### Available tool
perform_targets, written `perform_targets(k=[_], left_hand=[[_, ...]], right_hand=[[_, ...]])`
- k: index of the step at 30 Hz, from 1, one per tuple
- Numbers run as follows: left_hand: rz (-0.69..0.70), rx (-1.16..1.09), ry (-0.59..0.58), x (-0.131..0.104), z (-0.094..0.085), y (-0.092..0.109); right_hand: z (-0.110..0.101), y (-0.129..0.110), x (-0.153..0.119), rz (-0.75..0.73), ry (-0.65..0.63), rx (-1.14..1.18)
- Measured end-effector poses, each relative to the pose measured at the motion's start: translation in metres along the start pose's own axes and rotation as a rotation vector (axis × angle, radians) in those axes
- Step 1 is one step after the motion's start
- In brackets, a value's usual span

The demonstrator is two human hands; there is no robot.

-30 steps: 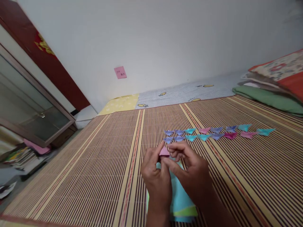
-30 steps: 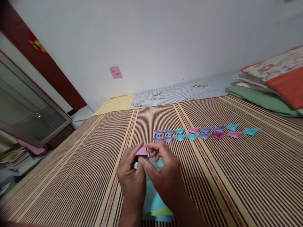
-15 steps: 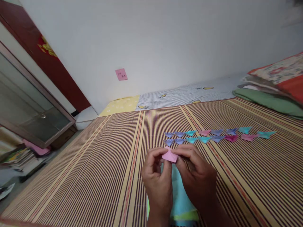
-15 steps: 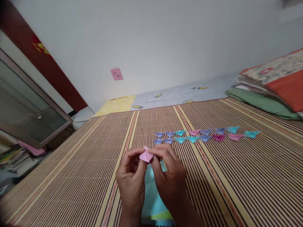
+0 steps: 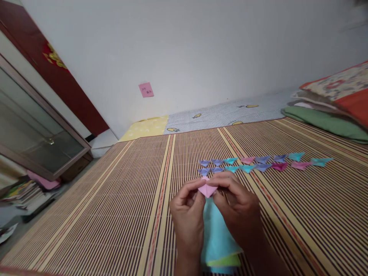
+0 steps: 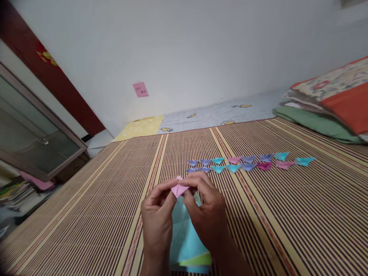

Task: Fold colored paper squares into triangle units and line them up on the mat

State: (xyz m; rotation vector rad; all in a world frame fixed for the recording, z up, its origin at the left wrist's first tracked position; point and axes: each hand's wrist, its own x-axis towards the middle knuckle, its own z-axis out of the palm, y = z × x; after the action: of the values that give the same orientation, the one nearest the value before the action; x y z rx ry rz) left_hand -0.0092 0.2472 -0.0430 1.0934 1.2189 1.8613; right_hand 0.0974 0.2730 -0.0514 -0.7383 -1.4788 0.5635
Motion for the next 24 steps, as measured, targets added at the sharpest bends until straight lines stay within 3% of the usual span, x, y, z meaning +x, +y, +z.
perform_targets(k=[4, 17, 24], left_hand=[[0.014, 0.018, 0.022, 0.0008, -0.0022, -0.0028], [0.032, 0.0, -0.029, 0.0024, -0.0028, -0.0043], [0.038, 0.021, -0.024, 0.0012, -0.0027, -0.0019]], right_hand=[[-0.003, 0.0028, 0.0014, -0.026, -0.089, -0.008], [-0.0053, 0.0077, 0.0004, 0.112, -0.126, 0.13], [-0.0044, 0.0092, -0.0011, 0.137, -0.059, 0.167]])
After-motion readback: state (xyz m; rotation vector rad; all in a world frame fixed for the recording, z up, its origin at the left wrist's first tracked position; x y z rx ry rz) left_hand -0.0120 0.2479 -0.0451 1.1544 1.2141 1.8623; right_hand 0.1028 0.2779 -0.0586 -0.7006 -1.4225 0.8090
